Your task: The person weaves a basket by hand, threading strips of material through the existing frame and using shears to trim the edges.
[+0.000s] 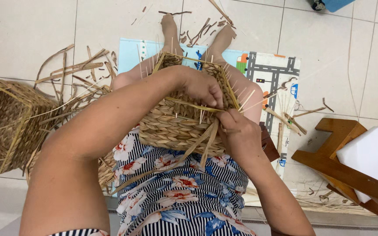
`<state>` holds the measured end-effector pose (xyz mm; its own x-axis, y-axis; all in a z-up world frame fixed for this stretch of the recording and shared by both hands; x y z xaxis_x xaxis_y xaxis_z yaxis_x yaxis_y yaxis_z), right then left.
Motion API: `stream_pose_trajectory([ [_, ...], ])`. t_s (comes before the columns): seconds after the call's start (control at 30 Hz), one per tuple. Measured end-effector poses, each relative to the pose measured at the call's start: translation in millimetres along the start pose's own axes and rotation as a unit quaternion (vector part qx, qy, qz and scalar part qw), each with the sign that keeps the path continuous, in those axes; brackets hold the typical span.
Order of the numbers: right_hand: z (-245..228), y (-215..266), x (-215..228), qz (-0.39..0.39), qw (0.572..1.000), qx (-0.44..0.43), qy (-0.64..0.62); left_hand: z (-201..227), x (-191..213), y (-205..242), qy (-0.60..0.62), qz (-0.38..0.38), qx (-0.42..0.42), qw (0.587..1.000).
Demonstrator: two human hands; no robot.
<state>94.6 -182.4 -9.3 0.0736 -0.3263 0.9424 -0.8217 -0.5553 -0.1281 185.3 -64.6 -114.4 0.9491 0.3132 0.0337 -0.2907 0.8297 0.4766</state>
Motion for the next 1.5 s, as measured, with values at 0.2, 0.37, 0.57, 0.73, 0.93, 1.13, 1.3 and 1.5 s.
stream_pose_trajectory([
  [0.2, -1.3, -12.5, -1.3, 0.036, 0.998, -0.029, -0.034, -20.0, 0.2, -11.0, 0.015, -0.009, 0.091, 0.996],
  [0.37, -0.5, -4.5, -0.9, 0.054, 0.995, -0.045, -0.073, -17.3, -3.5, -9.1, -0.043, 0.048, 0.109, 0.992],
  [0.57, 0.6, -5.2, 5.4, 0.099, 0.989, -0.014, -0.113, -15.4, 8.5, -0.7, -0.083, 0.120, 0.077, 0.986],
  [0.73, 9.7, -3.7, -1.8, 0.052, 0.990, -0.052, -0.121, -22.8, 9.3, 4.3, -0.154, 0.104, 0.167, 0.968],
  [0.93, 13.4, 5.6, 3.4, 0.110, 0.975, -0.004, -0.194, -7.4, 5.0, -1.1, -0.063, 0.073, 0.056, 0.994],
  [1.13, 15.9, 13.0, -0.3, 0.101, 0.960, -0.045, -0.258, -27.3, 20.2, 12.8, -0.117, 0.125, 0.184, 0.968],
  [1.3, 8.3, 9.1, -2.3, 0.131, 0.977, -0.036, -0.166, -19.0, 4.9, 10.3, -0.048, 0.056, 0.051, 0.996],
  [1.5, 9.2, 9.4, 1.0, 0.160, 0.975, -0.035, -0.150, -28.6, 16.6, 16.4, -0.174, 0.133, 0.204, 0.954],
])
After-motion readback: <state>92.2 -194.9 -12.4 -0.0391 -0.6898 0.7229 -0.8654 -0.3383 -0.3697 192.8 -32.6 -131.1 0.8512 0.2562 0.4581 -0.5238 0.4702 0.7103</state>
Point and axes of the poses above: each hand's wrist, its own y-axis away from the middle knuckle, its own x-axis out of the back of the hand, z = x × y, the point moved 6 cm from there along -y, towards the middle knuckle, and after that the axes turned 9 degrees about y, right-handed, at the moved point
